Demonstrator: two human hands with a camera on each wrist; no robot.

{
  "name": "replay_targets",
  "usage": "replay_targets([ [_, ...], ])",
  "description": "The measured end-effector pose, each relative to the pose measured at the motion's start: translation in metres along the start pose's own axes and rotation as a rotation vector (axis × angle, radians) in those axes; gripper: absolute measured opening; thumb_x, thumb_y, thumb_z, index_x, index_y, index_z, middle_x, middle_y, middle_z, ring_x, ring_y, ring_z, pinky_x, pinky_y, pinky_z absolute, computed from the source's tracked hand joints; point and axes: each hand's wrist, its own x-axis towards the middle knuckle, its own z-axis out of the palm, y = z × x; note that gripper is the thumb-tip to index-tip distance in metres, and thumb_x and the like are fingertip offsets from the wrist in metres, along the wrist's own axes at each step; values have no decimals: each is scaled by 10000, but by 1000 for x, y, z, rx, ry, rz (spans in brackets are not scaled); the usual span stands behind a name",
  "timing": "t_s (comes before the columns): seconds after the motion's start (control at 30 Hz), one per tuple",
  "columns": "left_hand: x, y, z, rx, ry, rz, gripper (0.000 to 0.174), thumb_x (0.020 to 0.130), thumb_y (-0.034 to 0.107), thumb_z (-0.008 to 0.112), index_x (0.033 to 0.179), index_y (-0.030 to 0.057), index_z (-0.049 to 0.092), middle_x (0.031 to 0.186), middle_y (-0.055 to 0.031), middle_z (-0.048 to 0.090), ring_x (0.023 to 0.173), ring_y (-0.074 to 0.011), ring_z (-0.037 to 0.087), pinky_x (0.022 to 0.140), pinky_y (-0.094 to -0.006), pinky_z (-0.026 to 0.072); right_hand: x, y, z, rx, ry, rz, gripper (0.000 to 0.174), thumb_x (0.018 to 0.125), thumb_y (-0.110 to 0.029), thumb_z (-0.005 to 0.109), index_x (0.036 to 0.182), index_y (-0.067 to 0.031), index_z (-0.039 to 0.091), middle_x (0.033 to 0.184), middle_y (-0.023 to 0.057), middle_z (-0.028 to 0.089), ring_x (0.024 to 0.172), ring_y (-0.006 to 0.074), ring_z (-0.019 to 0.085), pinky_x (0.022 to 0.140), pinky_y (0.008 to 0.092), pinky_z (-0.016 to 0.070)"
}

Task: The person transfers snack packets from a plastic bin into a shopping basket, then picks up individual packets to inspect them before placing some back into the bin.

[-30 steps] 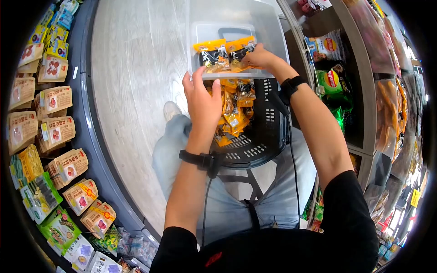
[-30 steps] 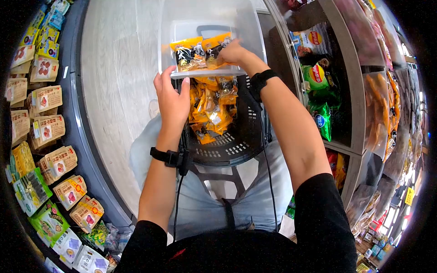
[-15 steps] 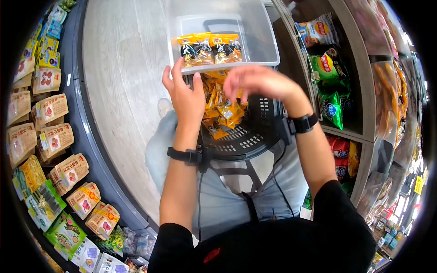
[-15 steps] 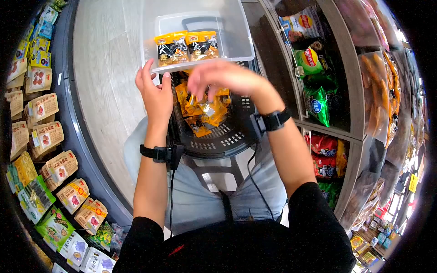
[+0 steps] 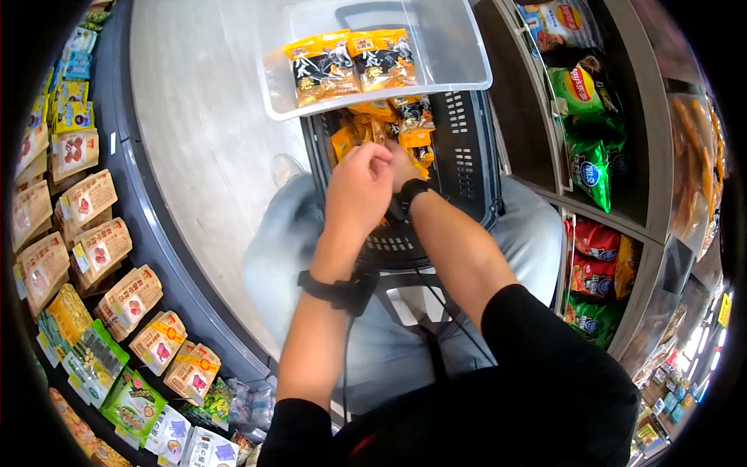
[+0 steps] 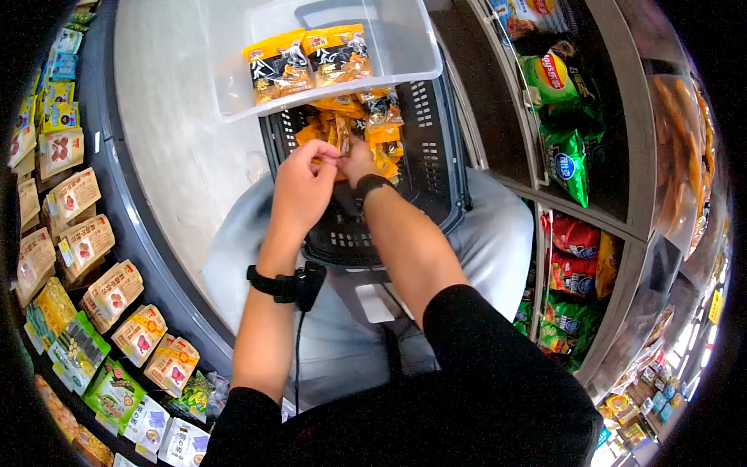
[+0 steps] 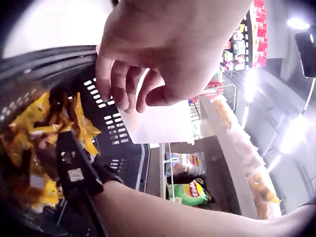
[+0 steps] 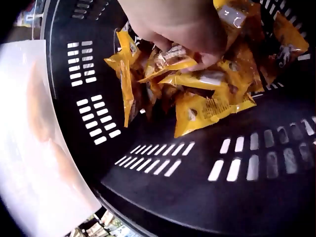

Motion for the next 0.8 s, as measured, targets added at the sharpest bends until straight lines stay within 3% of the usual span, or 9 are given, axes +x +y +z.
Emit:
replay_targets([
  [0.07,0,8,-3,46,-1,-37,132,928,78,584,1004,-10,648,906,-112,693,705,-164,624,674,-286,503,21,34,15,439,315,58,225,985,-176,543,1165,-64,618,983,103,639,826,252,607,672,355,522],
  [0.1,2,9,-5,89,-7,-89,136,925,84,586,1004,-8,648,904,-116,690,703,-172,627,679,-296,507,28,33,6,444,322,57,225,985,-176,543,1165,-64,618,983,103,639,826,252,607,672,355,522],
  [0.17,5,0,-6,160,-4,-125,149,913,97,599,1014,-4,643,926,-126,676,721,-201,632,704,-319,514,32,28,-20,988,39,516,197,974,-158,546,1126,-49,609,968,88,614,778,213,565,679,332,493],
  [0.3,2,-4,-2,248,-16,-78,198,903,108,617,1070,3,625,1042,-145,641,854,-247,654,792,-342,523,-13,-12,-48,714,153,664,236,910,-136,645,1120,-44,586,1005,61,628,880,181,591,729,339,495],
  [0.47,-5,-21,7,337,32,-28,376,912,188,656,1211,-16,554,1150,-191,608,981,-295,644,858,-350,515,-92,-81,-70,727,46,337,368,871,-92,674,1210,-48,537,1038,62,661,937,179,641,749,328,515],
  [0.53,-6,-13,10,80,33,-107,425,929,225,654,1241,-38,536,1171,-197,610,959,-268,649,852,-345,513,-120,-104,-72,826,8,147,418,867,-89,683,1248,-47,518,1058,57,674,946,167,657,766,291,524],
  [0.57,-11,-1,7,64,-29,-211,424,939,221,650,1250,-44,534,1131,-165,644,929,-203,650,837,-321,509,-135,-115,-74,801,38,158,423,876,-57,670,1267,-29,510,1073,61,678,965,155,660,804,286,531],
  [0.7,-27,25,0,-445,-208,-173,366,949,189,643,1240,-16,555,1006,-62,690,883,-115,629,782,-267,498,-179,-144,-83,779,51,8,428,891,-7,640,1291,8,488,1102,82,675,982,149,657,865,290,519],
  [0.8,-38,32,3,-502,-202,-210,429,961,207,633,1305,-19,513,1073,-74,681,933,-135,630,783,-274,502,-201,-152,-86,542,194,-124,459,893,4,642,1318,25,471,1154,109,655,1018,149,642,896,270,503],
])
